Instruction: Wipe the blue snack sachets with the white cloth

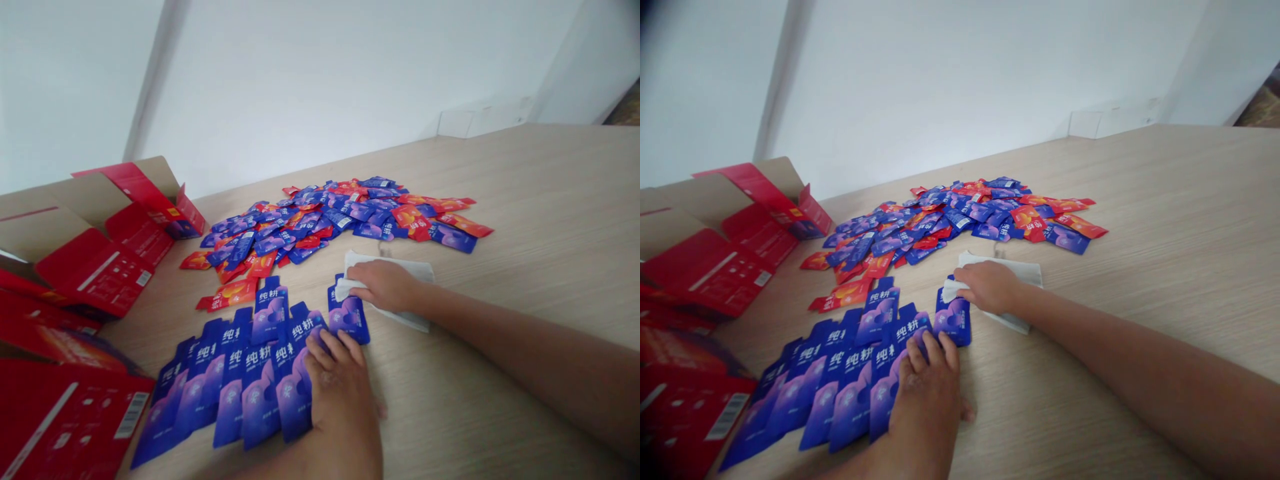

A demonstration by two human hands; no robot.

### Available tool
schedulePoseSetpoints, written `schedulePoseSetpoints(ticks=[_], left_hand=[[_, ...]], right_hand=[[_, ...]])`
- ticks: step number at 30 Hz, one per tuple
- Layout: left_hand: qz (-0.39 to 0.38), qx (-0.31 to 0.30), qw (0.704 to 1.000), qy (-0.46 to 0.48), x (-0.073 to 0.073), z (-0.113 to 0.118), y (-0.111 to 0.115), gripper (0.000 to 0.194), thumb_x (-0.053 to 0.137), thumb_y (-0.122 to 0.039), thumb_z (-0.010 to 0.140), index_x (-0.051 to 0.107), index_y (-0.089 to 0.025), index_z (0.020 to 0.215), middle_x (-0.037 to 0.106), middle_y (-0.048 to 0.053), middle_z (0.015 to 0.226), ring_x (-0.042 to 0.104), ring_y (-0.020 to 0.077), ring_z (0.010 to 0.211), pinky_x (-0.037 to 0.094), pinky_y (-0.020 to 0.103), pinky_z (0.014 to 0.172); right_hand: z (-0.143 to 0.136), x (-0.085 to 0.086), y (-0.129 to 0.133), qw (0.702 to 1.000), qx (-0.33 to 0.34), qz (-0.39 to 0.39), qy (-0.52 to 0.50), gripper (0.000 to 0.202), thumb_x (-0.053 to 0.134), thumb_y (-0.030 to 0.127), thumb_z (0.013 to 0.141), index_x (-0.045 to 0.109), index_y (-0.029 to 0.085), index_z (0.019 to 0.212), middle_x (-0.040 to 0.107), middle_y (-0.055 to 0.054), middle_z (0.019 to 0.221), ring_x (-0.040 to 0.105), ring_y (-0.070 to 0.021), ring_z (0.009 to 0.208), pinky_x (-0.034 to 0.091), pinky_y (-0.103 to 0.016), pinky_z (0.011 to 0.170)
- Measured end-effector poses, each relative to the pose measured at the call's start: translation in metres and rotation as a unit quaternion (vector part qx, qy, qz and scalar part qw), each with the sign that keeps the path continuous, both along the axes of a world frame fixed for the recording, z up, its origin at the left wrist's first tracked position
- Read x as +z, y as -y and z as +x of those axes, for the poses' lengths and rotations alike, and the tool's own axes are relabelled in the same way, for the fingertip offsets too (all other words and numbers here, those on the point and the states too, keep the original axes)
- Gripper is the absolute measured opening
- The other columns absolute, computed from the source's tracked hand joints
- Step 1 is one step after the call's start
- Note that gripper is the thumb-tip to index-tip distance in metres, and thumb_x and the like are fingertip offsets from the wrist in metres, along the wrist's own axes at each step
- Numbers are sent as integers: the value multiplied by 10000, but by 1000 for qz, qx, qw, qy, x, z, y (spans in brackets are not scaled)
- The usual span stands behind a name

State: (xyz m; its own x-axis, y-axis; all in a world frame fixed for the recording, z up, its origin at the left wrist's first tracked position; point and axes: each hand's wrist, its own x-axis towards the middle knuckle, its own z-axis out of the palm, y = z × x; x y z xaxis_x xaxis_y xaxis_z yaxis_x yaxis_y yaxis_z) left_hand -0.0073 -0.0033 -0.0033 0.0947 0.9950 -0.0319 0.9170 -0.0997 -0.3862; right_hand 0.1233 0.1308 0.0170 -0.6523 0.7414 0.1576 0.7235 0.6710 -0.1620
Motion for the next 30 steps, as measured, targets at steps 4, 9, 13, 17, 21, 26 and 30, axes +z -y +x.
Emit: schedulePoseSetpoints(ticks=[4,9,13,17,21,26,30], left_hand=[[-4,-5,1000,-11,3,1,1,912,758,-514,522,480,-78,1273,508,290,1285,448,472,1171,448,537,881],[7,2,1000,-8,3,2,1,969,792,-518,456,490,-84,1268,514,284,1281,449,472,1168,447,512,899],[5,1,1000,-23,3,2,1,941,778,-517,482,481,-111,1277,522,262,1287,458,465,1167,450,529,875],[4,-15,999,-37,4,0,1,861,750,-496,548,496,-88,1261,532,279,1264,480,460,1144,470,511,851],[3,-35,999,-18,7,-3,1,929,752,-551,506,495,-71,1258,539,290,1248,493,461,1126,480,501,846],[7,-23,999,-21,6,-2,1,923,761,-535,498,495,-89,1261,540,274,1257,494,459,1130,470,503,847],[3,-13,1000,-13,4,-1,1,912,769,-499,506,486,-90,1269,534,274,1266,479,463,1146,465,522,855]], right_hand=[[-4,5,9,999,34,14,-7,256,480,371,897,568,162,1014,626,-96,963,563,-227,881,359,-316,750],[-10,4,17,996,89,-13,-16,244,489,377,891,583,172,982,633,-81,926,563,-211,833,356,-314,736],[-3,1,4,999,29,-14,-7,250,501,369,888,574,166,1015,633,-93,956,569,-221,877,364,-309,744],[0,5,3,1000,9,0,-1,249,485,367,896,572,162,1007,627,-101,978,567,-225,906,367,-310,767],[-8,9,16,998,62,6,-13,253,491,380,889,581,171,1000,632,-84,942,570,-221,861,365,-315,745],[-8,2,11,998,62,-17,-11,247,509,373,881,585,177,1012,635,-81,947,574,-215,849,363,-309,731],[0,-2,-1,1000,12,-1,-9,239,494,356,891,572,166,1013,634,-95,976,573,-228,892,366,-312,745]])
